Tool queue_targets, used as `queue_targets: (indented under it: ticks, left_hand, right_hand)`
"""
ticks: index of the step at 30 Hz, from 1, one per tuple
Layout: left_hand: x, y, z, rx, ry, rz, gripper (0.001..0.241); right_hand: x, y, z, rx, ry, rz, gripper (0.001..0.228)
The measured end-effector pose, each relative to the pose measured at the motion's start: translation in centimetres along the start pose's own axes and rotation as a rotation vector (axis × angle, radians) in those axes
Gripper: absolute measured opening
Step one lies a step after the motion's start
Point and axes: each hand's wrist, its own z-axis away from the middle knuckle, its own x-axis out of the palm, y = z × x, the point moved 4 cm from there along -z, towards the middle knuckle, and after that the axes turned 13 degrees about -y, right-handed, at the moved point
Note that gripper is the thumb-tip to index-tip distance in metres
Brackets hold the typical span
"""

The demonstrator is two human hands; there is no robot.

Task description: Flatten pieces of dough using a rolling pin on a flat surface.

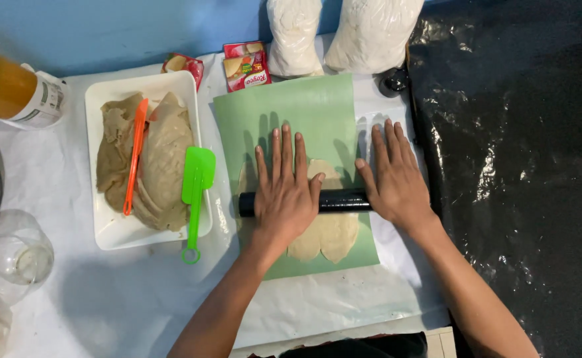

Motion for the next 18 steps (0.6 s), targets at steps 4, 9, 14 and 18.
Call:
queue_targets:
  ticks: [4, 9, 14, 18]
  left_hand:
    - [0.9, 1.3, 4.3, 0.004, -0.015, -0.038, 0.072]
    - [1.5, 3.1, 11.0, 0.083, -0.077, 0.120, 0.061]
    - [1.2, 3.1, 14.1, 0.112, -0.063, 0.098, 0.051]
    - [-1.2, 3.1, 14.2, 0.229, -0.054, 0.205, 0.041]
  right_hand:
    - [0.7, -2.0, 4.4, -0.020, -0.005, 0.114, 0.066]
    - [2.2, -3.8, 10.4, -0.010, -0.038, 0.200, 0.077]
    - [2.1, -3.9, 13.5, -0.036, -0.054, 0.170, 0.067]
    - [-0.4, -4.3, 13.4, -0.028, -0.159, 0.031, 0.051]
